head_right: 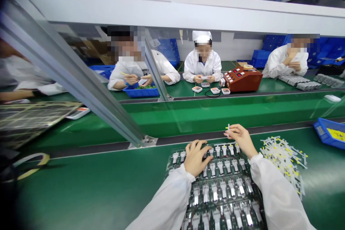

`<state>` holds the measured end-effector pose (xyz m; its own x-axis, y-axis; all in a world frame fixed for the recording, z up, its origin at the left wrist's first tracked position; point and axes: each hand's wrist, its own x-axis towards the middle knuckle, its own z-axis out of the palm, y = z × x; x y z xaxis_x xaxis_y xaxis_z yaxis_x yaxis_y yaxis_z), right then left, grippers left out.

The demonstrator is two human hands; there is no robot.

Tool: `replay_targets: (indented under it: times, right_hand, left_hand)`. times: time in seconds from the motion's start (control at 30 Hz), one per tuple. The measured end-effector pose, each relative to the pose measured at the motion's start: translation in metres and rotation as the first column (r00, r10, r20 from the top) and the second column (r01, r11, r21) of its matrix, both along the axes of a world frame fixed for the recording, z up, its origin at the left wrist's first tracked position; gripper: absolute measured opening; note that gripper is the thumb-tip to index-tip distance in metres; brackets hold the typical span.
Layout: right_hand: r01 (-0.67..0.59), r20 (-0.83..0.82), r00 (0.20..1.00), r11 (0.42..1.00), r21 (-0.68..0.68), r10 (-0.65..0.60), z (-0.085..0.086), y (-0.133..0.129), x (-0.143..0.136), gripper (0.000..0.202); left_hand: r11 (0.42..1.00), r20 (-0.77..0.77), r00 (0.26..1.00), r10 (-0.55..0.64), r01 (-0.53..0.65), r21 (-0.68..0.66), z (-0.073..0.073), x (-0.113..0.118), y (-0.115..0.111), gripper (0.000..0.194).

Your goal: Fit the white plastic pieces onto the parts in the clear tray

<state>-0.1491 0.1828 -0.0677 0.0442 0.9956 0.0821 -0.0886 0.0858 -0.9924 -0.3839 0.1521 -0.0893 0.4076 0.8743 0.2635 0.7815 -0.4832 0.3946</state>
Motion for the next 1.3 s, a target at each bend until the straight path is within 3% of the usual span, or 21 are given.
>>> replay_targets:
  times: [0.13,0.27,0.5,0.67,0.83,0.93,1.07,1.3]
  right_hand:
    - [0.047,-0.053,0.998,0.998,0.043,-0.044,0.008,-0.001,0.005,0.043]
    - [0.132,-0.09,0.988,0.99,0.046,-0.128,0.012,0.0,0.014,0.047]
    - [0.173,-0.058,0.984,0.984,0.045,-0.17,0.005,0.002,0.019,0.039]
    - [0.217,-0.02,0.976,0.954,0.209,-0.218,0.0,0.0,0.003,0.044]
    - [0.243,0.161,0.937,0.91,0.335,-0.309,0.006,-0.02,-0.015,0.024]
    - [0.205,0.3,0.888,0.885,0.419,-0.348,0.007,-0.039,-0.024,0.014]
    - [0.12,0.446,0.81,0.852,0.509,-0.38,-0.002,-0.06,-0.035,0.019]
    - [-0.045,0.594,0.706,0.813,0.58,-0.385,-0.019,-0.063,-0.04,0.033]
  left_hand:
    - [0.999,-0.01,1.0,-0.015,0.015,-0.043,-0.001,0.001,-0.001,0.026]
    - [1.0,-0.023,1.0,-0.009,0.009,0.009,0.001,0.001,-0.003,0.025]
    - [0.997,-0.046,0.999,-0.018,0.021,0.076,0.002,0.0,-0.001,0.021]
    - [0.99,0.027,0.993,-0.111,0.113,-0.079,-0.004,-0.002,0.007,0.022]
    - [0.978,0.12,0.984,-0.134,0.151,-0.145,-0.01,-0.004,0.013,0.026]
    - [0.976,0.147,0.978,-0.148,0.168,-0.136,-0.01,-0.004,0.013,0.028]
    - [0.973,0.153,0.97,-0.189,0.206,-0.106,-0.008,-0.004,0.01,0.029]
    - [0.97,0.162,0.964,-0.21,0.227,-0.091,-0.006,-0.005,0.01,0.031]
